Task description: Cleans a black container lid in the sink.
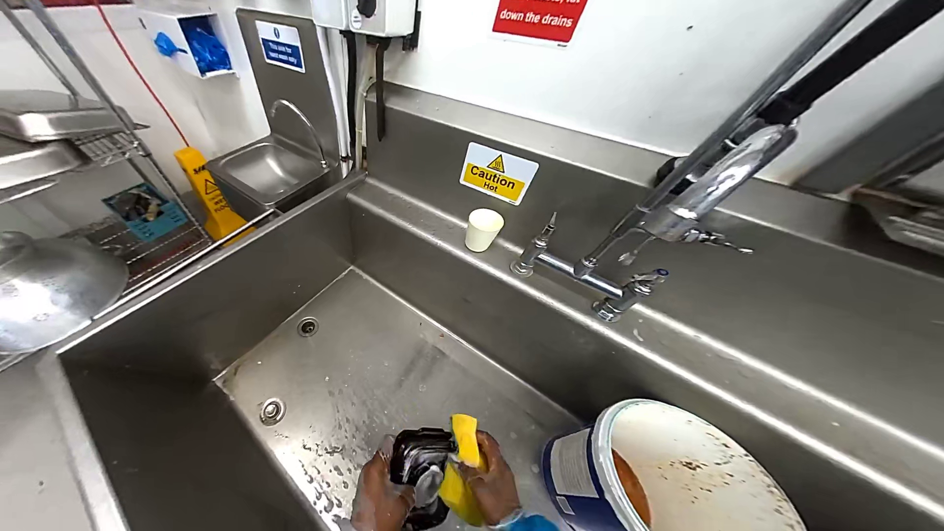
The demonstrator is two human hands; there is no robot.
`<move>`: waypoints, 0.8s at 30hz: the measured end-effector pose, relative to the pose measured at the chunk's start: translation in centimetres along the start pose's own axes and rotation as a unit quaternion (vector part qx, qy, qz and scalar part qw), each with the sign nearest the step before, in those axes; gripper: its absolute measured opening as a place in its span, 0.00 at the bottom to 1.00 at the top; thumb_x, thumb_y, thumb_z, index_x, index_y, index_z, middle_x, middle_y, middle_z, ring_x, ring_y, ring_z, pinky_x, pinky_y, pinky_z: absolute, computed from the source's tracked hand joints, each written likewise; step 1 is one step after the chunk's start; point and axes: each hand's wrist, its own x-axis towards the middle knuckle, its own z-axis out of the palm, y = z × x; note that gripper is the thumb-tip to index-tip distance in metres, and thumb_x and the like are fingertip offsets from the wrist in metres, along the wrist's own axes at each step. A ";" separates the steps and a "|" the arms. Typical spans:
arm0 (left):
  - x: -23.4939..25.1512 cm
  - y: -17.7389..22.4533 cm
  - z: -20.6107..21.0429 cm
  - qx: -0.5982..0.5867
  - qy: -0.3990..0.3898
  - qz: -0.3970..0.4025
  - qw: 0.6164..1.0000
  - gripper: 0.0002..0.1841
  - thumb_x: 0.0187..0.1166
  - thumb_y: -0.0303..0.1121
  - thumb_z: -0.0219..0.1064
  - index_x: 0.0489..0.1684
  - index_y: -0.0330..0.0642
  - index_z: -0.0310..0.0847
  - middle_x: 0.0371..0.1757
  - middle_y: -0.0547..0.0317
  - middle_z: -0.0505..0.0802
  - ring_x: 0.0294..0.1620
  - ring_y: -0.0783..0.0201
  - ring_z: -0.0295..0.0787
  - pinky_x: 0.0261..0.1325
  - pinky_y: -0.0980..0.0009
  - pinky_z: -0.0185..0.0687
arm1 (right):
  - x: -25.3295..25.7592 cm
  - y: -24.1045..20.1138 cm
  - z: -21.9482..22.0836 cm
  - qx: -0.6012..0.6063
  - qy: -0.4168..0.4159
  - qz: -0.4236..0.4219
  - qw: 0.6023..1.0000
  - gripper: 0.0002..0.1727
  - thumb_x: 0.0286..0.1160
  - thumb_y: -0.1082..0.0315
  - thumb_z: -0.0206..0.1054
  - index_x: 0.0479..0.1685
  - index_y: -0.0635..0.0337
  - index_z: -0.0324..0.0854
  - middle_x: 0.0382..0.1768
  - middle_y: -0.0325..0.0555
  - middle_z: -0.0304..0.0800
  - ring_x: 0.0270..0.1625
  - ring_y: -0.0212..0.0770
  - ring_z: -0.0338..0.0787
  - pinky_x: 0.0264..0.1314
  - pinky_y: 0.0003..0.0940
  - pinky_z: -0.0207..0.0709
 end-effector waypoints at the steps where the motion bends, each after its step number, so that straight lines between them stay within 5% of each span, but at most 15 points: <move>1: -0.2 -0.1 0.4 -0.019 0.004 0.005 1.000 0.36 0.49 0.18 0.73 0.69 0.28 0.75 0.57 0.43 0.92 0.60 0.57 0.90 0.67 0.58 0.84 | -0.7 0.3 0.7 0.061 0.037 0.054 0.996 0.36 0.61 0.76 0.73 0.75 0.77 0.68 0.65 0.71 0.81 0.63 0.56 0.86 0.67 0.50 0.80; 5: -0.1 -0.6 0.5 -0.081 0.031 0.048 0.995 0.37 0.47 0.16 0.71 0.69 0.23 0.72 0.58 0.44 0.90 0.59 0.64 0.89 0.66 0.66 0.84 | -4.0 0.6 4.2 0.139 0.091 0.177 0.970 0.42 0.69 0.78 0.70 0.86 0.75 0.56 0.70 0.79 0.76 0.69 0.65 0.81 0.73 0.59 0.74; 10: -0.2 -0.6 0.9 -0.099 0.012 0.042 0.994 0.41 0.47 0.15 0.71 0.73 0.22 0.68 0.63 0.39 0.88 0.63 0.62 0.87 0.69 0.65 0.82 | -4.9 2.0 4.5 0.142 0.092 0.206 0.964 0.37 0.70 0.78 0.70 0.81 0.76 0.61 0.66 0.78 0.78 0.66 0.63 0.83 0.71 0.57 0.74; 13: -0.1 -0.9 0.1 -0.144 -0.015 0.064 0.987 0.47 0.51 0.22 0.74 0.80 0.18 0.56 0.70 0.37 0.82 0.70 0.64 0.82 0.75 0.70 0.77 | -2.8 0.5 1.7 0.007 0.095 0.114 0.989 0.38 0.61 0.74 0.78 0.77 0.76 0.70 0.63 0.76 0.83 0.64 0.67 0.86 0.70 0.64 0.75; 15: 0.3 -0.7 -0.3 -0.116 -0.006 0.057 0.992 0.39 0.56 0.25 0.77 0.73 0.22 0.65 0.61 0.41 0.87 0.60 0.63 0.87 0.66 0.67 0.83 | -2.0 -0.6 -0.2 -0.104 0.124 0.006 0.987 0.34 0.58 0.71 0.80 0.69 0.77 0.77 0.62 0.76 0.85 0.61 0.72 0.88 0.64 0.71 0.77; 17: 0.1 0.2 -0.3 -0.042 -0.024 0.026 0.999 0.33 0.59 0.27 0.78 0.68 0.26 0.73 0.54 0.43 0.90 0.53 0.57 0.91 0.61 0.59 0.87 | -1.2 -0.4 -0.8 -0.185 0.186 -0.171 0.950 0.25 0.45 0.71 0.80 0.49 0.75 0.87 0.50 0.71 0.91 0.48 0.70 0.93 0.46 0.68 0.84; 19: -0.2 1.1 -0.2 0.040 -0.075 -0.006 0.996 0.34 0.61 0.28 0.80 0.72 0.28 0.75 0.58 0.39 0.92 0.61 0.51 0.90 0.71 0.51 0.82 | -0.3 -0.3 -1.0 -0.228 0.207 -0.314 0.898 0.21 0.37 0.68 0.76 0.38 0.66 0.90 0.43 0.62 0.94 0.41 0.63 0.95 0.36 0.60 0.87; 24: -0.3 -0.1 -0.2 -0.044 -0.041 0.080 0.995 0.35 0.60 0.30 0.79 0.70 0.23 0.74 0.61 0.45 0.91 0.63 0.68 0.88 0.72 0.71 0.80 | 0.3 -3.2 -1.3 -0.267 0.085 -0.454 0.846 0.18 0.39 0.67 0.76 0.38 0.56 0.92 0.44 0.51 0.96 0.45 0.58 0.95 0.43 0.53 0.90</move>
